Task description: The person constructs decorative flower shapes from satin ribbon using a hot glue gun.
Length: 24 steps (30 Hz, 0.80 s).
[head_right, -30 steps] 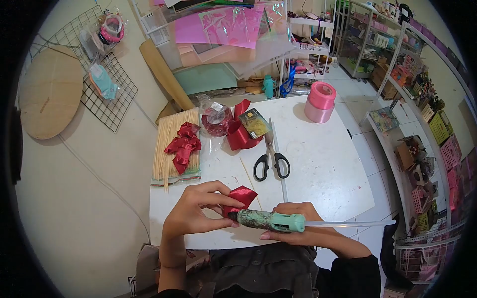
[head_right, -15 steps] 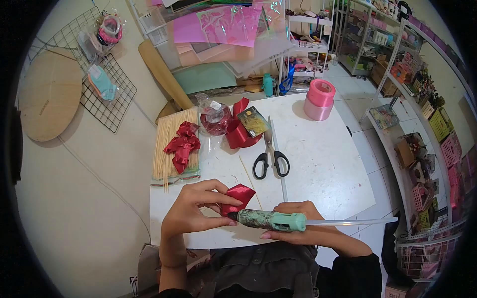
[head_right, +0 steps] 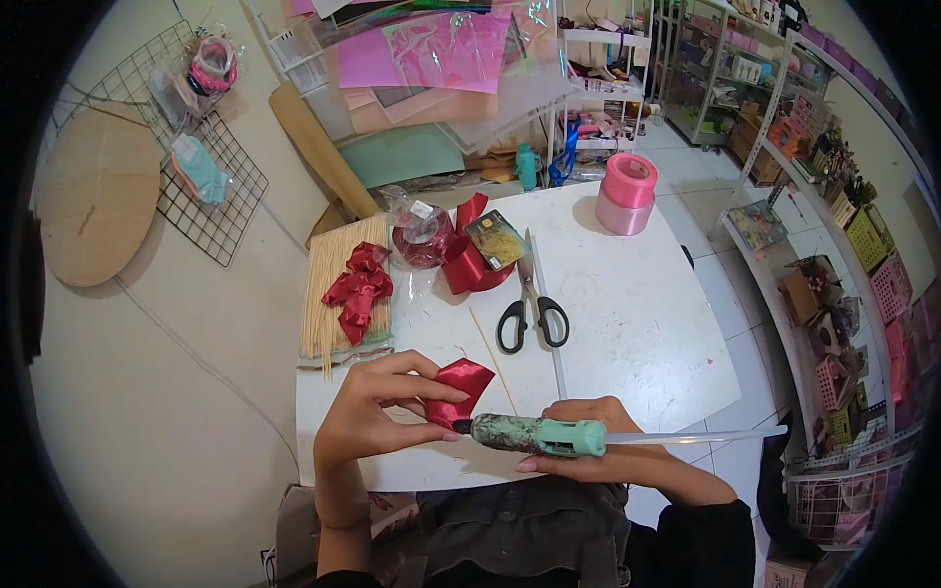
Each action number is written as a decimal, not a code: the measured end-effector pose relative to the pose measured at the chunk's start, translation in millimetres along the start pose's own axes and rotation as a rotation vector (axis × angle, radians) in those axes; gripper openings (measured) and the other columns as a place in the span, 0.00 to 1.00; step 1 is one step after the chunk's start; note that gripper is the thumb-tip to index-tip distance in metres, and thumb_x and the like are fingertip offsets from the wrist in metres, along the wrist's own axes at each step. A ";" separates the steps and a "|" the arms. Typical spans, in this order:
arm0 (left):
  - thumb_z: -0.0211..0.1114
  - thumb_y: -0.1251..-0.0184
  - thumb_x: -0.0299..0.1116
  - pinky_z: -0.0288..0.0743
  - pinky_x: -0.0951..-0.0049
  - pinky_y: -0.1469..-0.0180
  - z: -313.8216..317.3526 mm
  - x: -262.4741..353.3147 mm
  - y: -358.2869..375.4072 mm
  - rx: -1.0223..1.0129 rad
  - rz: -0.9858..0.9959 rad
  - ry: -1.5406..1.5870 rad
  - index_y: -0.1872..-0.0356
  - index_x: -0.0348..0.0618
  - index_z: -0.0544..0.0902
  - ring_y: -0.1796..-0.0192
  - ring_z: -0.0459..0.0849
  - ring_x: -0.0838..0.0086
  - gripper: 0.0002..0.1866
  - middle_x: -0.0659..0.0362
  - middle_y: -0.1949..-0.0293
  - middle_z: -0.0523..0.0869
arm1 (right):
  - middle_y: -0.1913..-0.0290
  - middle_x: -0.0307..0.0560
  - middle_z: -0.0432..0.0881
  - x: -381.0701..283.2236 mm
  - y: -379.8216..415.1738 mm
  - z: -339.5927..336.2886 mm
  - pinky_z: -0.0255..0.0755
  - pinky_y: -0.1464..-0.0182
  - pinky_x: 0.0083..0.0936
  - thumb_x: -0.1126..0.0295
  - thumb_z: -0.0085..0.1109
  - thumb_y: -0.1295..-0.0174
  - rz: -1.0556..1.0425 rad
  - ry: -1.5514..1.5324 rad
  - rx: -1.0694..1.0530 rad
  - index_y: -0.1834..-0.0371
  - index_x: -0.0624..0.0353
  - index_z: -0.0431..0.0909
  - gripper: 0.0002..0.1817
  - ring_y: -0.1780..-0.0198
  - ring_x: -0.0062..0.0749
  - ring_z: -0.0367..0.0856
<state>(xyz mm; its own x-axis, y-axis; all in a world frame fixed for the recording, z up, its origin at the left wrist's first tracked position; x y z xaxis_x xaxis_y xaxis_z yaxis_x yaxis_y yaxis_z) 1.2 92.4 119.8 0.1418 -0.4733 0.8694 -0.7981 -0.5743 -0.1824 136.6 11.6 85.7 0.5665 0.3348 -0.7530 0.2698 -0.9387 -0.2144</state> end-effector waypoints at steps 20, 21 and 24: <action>0.66 0.65 0.19 0.77 0.81 0.67 -3.6 -0.4 1.5 0.008 0.026 -0.021 0.66 0.43 0.81 0.67 0.77 0.78 0.18 0.60 0.68 0.77 | 0.83 0.42 0.71 3.1 4.4 -1.4 0.66 0.79 0.23 0.52 0.60 0.55 0.056 0.010 -0.034 0.80 0.60 0.74 0.20 0.82 0.31 0.72; 0.66 0.65 0.19 0.77 0.81 0.67 -3.6 -0.5 1.6 0.007 0.025 -0.019 0.66 0.43 0.81 0.67 0.77 0.78 0.18 0.60 0.68 0.77 | 0.83 0.42 0.71 3.0 4.2 -1.4 0.66 0.79 0.23 0.52 0.60 0.55 0.055 0.025 -0.037 0.80 0.60 0.74 0.20 0.82 0.31 0.72; 0.66 0.65 0.19 0.76 0.81 0.67 -3.8 -0.2 1.7 0.006 0.023 -0.016 0.66 0.43 0.81 0.67 0.77 0.78 0.18 0.60 0.68 0.77 | 0.83 0.42 0.72 3.3 4.5 -1.5 0.66 0.79 0.23 0.52 0.61 0.56 0.053 0.034 -0.030 0.80 0.61 0.74 0.20 0.82 0.31 0.72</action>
<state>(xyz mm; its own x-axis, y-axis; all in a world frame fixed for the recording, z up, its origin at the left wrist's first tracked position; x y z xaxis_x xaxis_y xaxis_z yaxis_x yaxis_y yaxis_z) -2.4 94.0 121.0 0.1324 -0.4970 0.8576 -0.7978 -0.5669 -0.2054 140.9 8.5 83.2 0.6064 0.2877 -0.7413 0.2618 -0.9525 -0.1554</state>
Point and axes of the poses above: each hand's wrist, its own y-axis away from the middle knuckle, its own z-axis out of the palm, x = y × z, the point moved 7 cm from there along -y, towards the middle knuckle
